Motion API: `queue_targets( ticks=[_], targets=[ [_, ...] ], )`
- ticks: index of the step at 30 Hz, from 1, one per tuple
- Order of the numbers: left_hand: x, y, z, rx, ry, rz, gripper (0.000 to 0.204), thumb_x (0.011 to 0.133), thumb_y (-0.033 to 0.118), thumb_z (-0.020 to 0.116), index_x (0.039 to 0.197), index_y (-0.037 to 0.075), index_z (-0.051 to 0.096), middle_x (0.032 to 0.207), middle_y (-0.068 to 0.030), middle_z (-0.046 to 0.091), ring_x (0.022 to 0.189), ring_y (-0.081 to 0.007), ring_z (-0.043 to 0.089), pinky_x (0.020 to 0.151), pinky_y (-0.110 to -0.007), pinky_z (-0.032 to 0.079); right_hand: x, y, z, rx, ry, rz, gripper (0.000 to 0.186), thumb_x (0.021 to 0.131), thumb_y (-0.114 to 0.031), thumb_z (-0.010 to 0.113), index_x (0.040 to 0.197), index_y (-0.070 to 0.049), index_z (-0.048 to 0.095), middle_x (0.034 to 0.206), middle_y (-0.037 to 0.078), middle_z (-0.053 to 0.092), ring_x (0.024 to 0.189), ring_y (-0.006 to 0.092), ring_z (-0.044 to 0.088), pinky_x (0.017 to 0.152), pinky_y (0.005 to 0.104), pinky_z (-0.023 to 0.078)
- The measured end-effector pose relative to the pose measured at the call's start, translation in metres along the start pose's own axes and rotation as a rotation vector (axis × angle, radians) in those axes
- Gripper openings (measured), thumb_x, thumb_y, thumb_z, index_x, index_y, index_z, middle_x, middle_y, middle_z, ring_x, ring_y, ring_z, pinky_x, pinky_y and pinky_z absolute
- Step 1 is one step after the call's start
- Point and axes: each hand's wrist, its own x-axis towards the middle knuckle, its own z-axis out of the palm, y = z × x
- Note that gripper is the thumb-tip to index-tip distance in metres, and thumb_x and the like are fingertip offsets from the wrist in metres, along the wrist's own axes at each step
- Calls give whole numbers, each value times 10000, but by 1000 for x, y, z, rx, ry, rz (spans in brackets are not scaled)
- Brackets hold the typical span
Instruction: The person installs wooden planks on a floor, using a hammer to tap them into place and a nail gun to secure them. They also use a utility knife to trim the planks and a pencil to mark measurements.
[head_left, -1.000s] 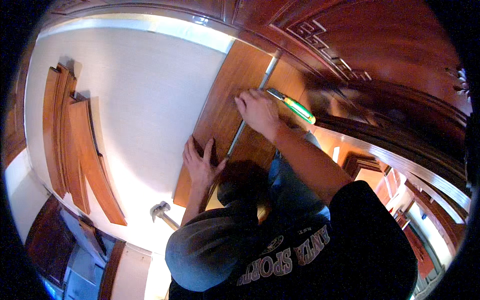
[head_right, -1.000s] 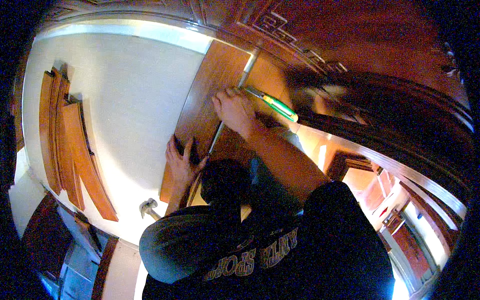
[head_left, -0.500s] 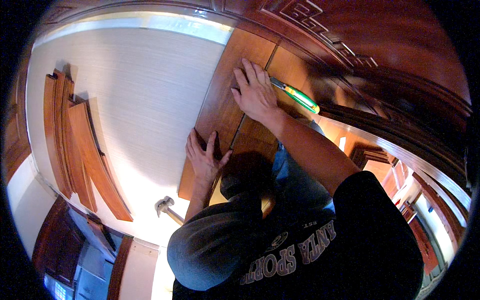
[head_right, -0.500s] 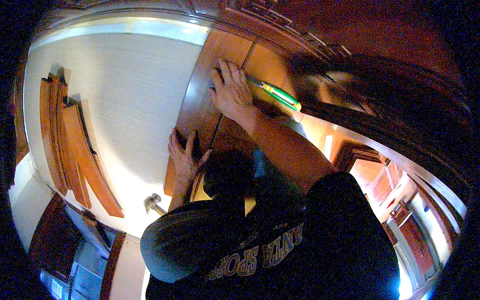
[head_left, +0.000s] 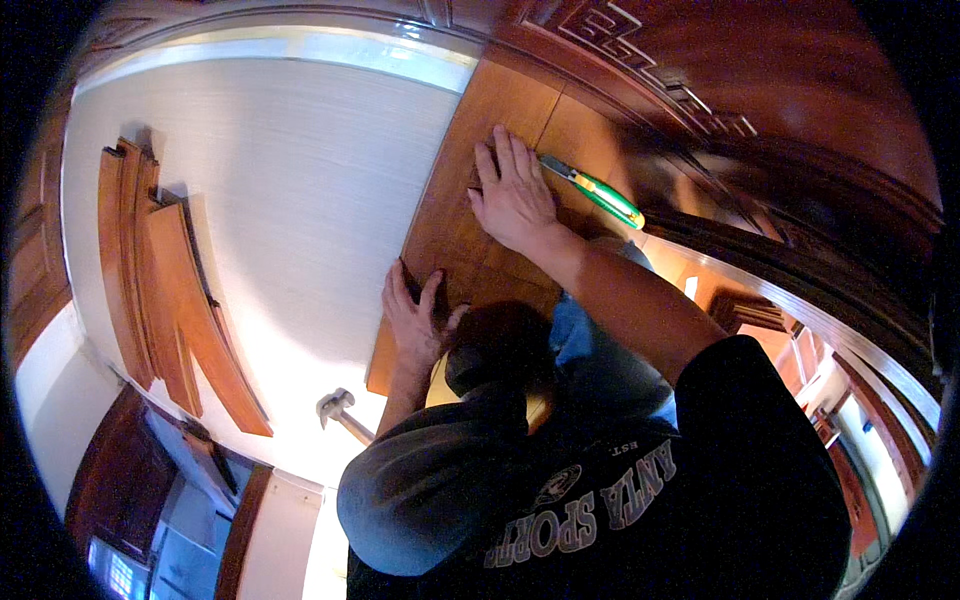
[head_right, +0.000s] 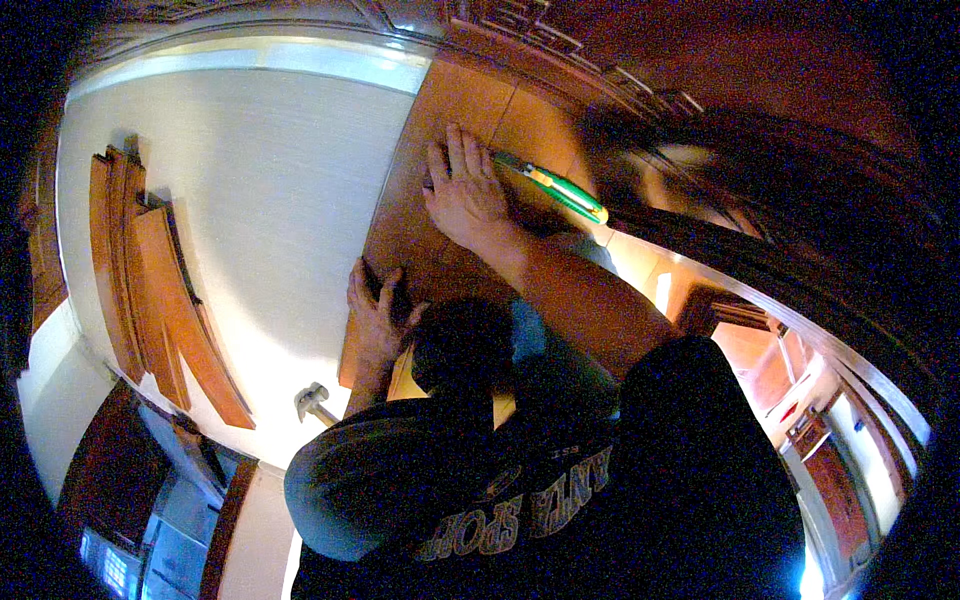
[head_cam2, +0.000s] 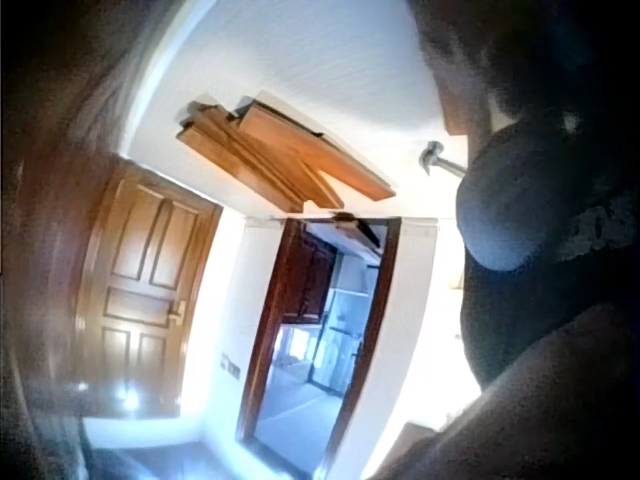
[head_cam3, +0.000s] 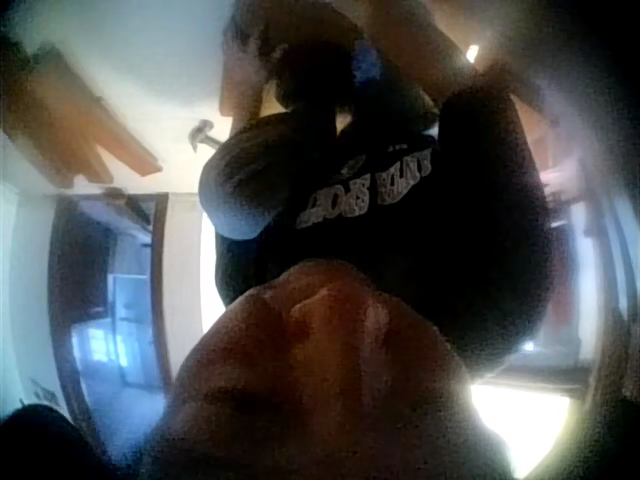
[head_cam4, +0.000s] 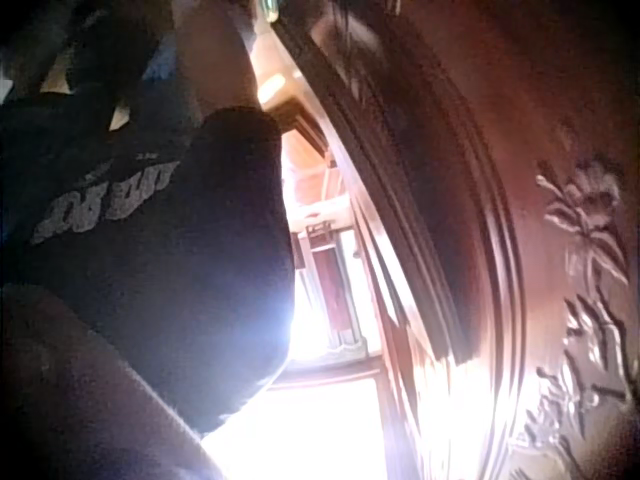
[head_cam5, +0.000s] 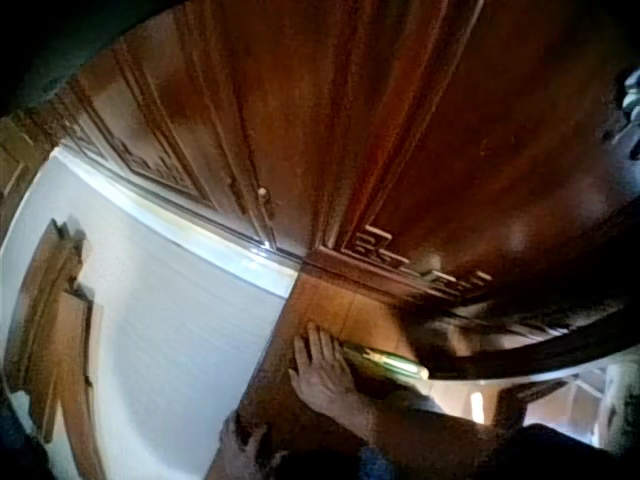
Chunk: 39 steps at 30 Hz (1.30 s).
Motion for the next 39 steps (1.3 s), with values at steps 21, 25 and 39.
queue_targets(
  ticks=[21,25,39],
  targets=[
    [-269,-110,-55,390,110,-1245,820,917,454,765,1517,26,404,1461,-236,476,1253,-427,533,1082,-555,423,-15,41,17,-220,-283,-768,939,927,-459,726,1616,-9,273,1710,251,151,1573,438,179,1270,548,203],
    [-351,-124,4,100,159,-1311,785,914,443,771,1437,-33,432,1392,-275,545,1278,-449,560,1057,-522,477,8,55,26,-313,-371,-872,993,904,-426,759,1643,-55,209,1730,221,76,1580,434,148,1263,555,211],
    [-52,-184,-65,89,66,-470,434,1052,322,532,1371,55,409,1175,-271,674,1004,-486,674,853,-556,553,14,69,33,-181,-325,-899,923,853,-438,783,1596,-86,363,1695,224,227,1544,453,256,1209,606,296]
  ],
)
